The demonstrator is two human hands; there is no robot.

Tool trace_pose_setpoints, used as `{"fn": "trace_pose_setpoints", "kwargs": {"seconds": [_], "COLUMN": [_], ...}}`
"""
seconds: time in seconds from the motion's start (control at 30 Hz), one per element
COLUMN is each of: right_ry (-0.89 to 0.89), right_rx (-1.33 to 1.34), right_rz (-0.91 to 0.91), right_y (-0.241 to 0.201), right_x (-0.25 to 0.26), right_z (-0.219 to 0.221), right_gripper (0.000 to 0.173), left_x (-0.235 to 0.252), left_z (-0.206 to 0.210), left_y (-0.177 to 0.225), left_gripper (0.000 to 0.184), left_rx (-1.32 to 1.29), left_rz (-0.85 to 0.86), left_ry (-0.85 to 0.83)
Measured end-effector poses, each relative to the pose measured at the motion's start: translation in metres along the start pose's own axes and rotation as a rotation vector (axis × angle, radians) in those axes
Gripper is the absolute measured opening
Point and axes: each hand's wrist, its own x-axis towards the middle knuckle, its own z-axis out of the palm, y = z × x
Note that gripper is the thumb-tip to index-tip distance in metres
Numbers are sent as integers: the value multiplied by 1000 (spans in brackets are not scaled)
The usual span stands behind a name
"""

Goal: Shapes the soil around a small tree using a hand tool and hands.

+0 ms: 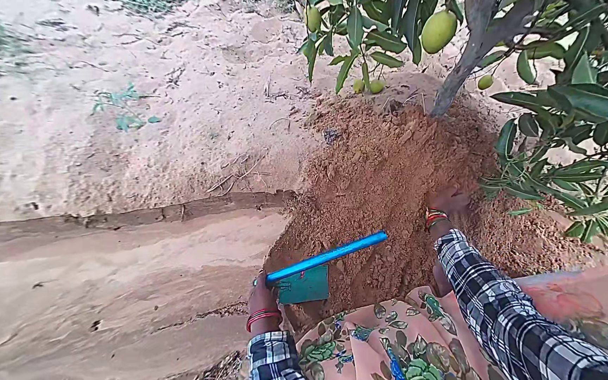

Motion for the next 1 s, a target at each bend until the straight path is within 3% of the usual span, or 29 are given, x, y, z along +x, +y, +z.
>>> {"fn": "trace_pose_setpoints", "kwargs": {"seconds": [0.1, 0.2, 0.37, 0.47, 0.6, 0.8, 1.0], "right_ry": [-108, -230, -304, -268, -245, -398, -582], "right_rx": [81, -69, -373, -523, -451, -486, -716], "right_rz": [-278, -461, -827, -835, -804, -1008, -1004], "right_y": [-64, -125, -171, -181, -177, -193, -241], "right_x": [-6, -2, 26, 18, -1, 15, 39], "right_z": [32, 53, 88, 99, 109, 114, 140], "right_gripper": [76, 85, 78, 72, 76, 66, 66], "left_x": [-2, -4, -4, -5, -6, -12, -11], "left_z": [0, -1, -1, -1, -1, -3, -2], "left_y": [0, 1, 0, 0, 1, 5, 6], "left_gripper": [54, 53, 51, 51, 52, 52, 52], "left_rx": [-7, -10, -6, 4, 5, -16, -14], "left_rz": [-10, -12, 2, 5, -3, -24, -39], "left_ry": [-7, -11, -4, -2, -5, -11, -5]}}
